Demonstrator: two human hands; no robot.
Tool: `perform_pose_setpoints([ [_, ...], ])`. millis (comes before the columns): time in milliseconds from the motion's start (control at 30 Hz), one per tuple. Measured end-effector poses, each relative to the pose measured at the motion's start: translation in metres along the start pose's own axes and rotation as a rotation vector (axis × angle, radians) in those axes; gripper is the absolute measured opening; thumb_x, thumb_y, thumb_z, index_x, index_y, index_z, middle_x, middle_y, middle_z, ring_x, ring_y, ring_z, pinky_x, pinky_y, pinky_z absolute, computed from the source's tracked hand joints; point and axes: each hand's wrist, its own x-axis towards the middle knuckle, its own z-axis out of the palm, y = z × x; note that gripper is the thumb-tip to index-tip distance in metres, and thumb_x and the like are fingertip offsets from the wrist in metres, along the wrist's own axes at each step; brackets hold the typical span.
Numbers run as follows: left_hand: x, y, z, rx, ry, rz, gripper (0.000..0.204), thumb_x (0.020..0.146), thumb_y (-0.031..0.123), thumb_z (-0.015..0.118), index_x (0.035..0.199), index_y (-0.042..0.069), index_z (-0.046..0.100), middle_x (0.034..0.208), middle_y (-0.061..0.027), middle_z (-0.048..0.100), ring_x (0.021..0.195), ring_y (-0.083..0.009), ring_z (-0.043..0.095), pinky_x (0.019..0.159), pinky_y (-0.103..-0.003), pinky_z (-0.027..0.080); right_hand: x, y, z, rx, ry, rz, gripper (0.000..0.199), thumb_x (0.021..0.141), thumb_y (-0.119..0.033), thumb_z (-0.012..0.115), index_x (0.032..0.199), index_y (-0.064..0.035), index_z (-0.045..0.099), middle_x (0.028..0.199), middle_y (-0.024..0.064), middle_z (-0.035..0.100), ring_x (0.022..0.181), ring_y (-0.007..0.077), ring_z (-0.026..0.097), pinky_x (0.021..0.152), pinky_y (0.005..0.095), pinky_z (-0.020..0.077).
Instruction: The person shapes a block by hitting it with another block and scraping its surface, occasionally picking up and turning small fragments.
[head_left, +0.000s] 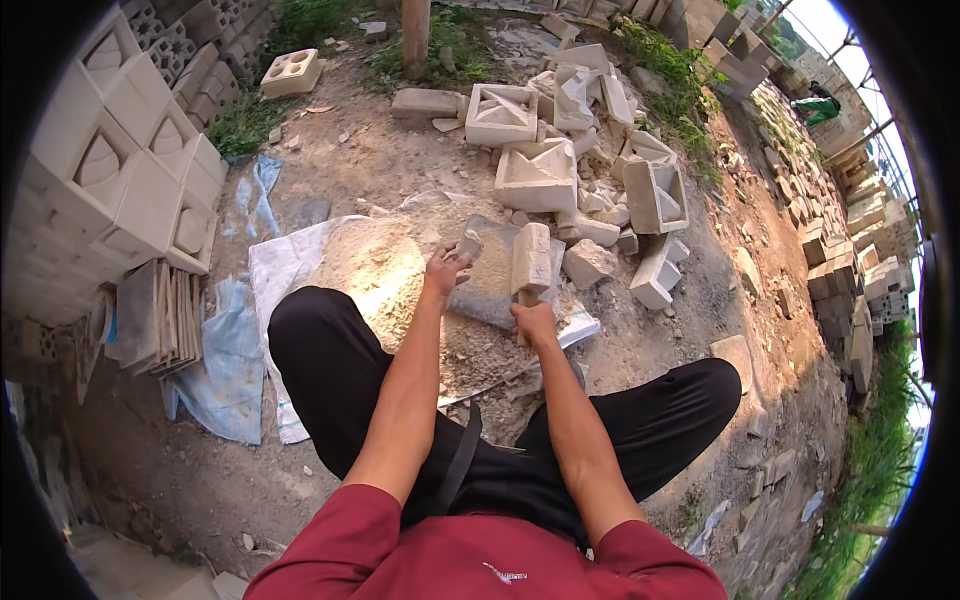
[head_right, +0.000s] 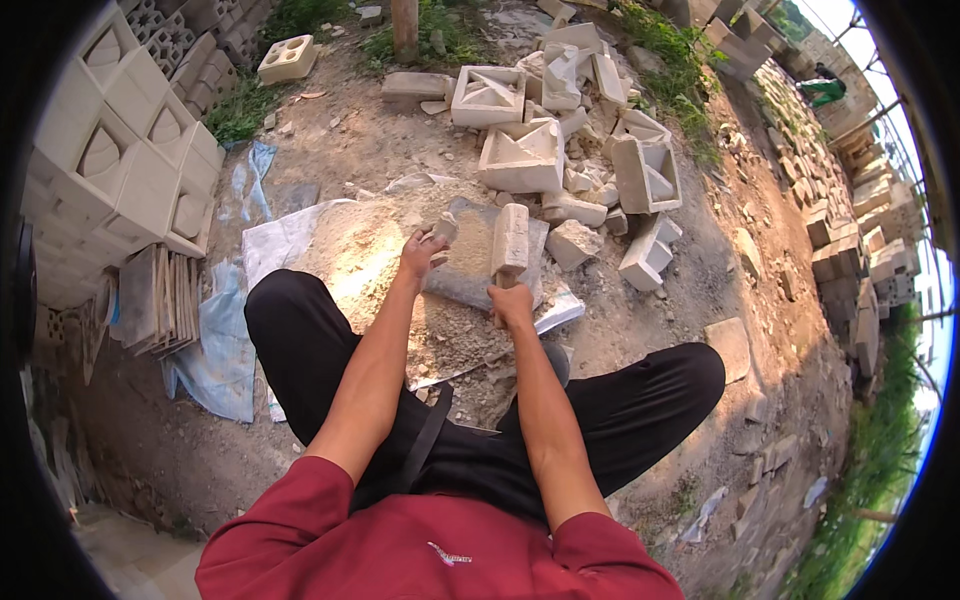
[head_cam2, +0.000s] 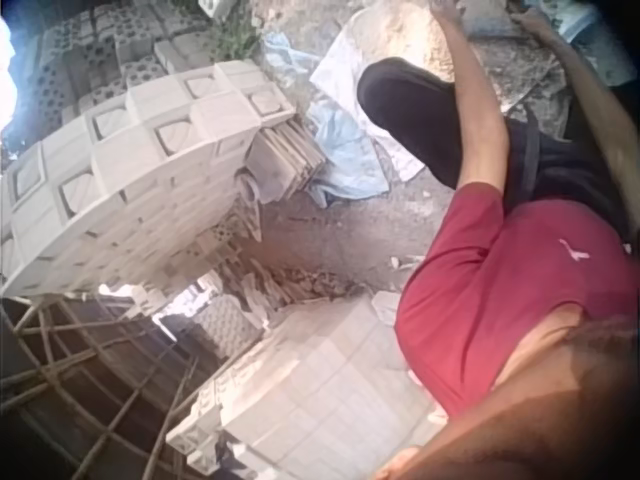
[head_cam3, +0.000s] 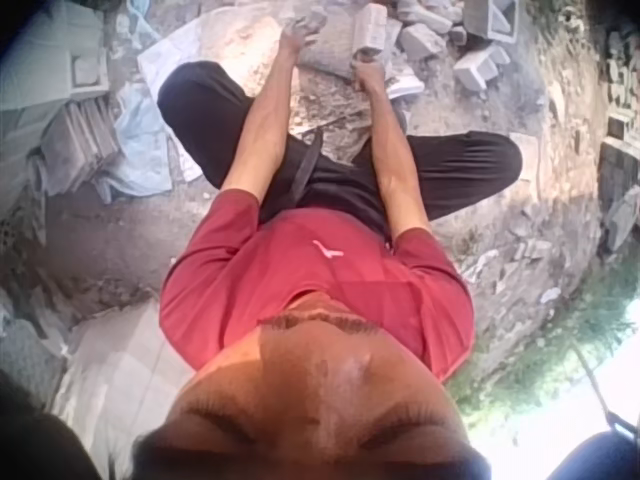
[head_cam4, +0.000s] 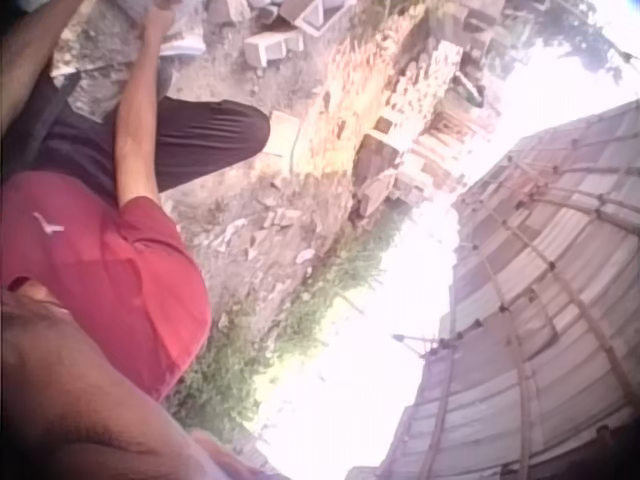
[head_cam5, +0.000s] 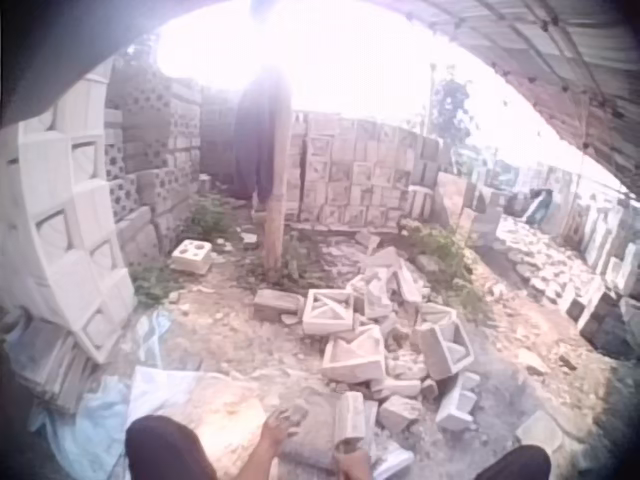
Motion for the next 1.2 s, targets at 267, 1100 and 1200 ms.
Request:
perform_pose_setpoints([
  [267, 0.003, -0.008, 0.001, 0.633, 0.088, 0.46, 0.033, 0.076, 0.005, 0.073, 0.103, 0.005, 0.054, 0.096, -0.008, 0.066, 0.086, -0.0228, 0.066, 0.074, -0.035, 0.053, -0.009, -0.01, -0.002, -0.089, -0.07, -0.057, 0.035, 0.069, -0.023, 0.071, 0.078, 0.0105, 0.063, 0.066, 0.0155, 0.066, 0.053, 0.0226, 0.065, 0.051, 0.0354, 0.0526],
  [1100, -0.03, -0.022, 0.017, 1.501, -0.057, 0.413, 0.039, 0.068, 0.029, 0.081, 0.096, 0.009, 0.061, 0.09, -0.0132, 0.066, 0.093, -0.0316, 0.061, 0.083, -0.045, 0.046, -0.017, -0.048, 0.006, 0.112, 0.094, -0.39, 0.036, 0.068, -0.023, 0.07, 0.086, 0.0067, 0.061, 0.071, 0.0174, 0.068, 0.067, 0.0291, 0.068, 0.062, 0.0388, 0.0534],
  [1200, -0.032, -0.023, 0.023, 1.552, -0.032, 0.427, 0.039, 0.068, 0.032, 0.08, 0.094, 0.009, 0.063, 0.09, -0.013, 0.066, 0.095, -0.0319, 0.06, 0.081, -0.046, 0.047, -0.011, -0.024, 0.019, 0.033, 0.197, -0.528, 0.033, 0.068, -0.021, 0.071, 0.085, 0.006, 0.061, 0.068, 0.0138, 0.066, 0.058, 0.0235, 0.065, 0.054, 0.0352, 0.051],
])
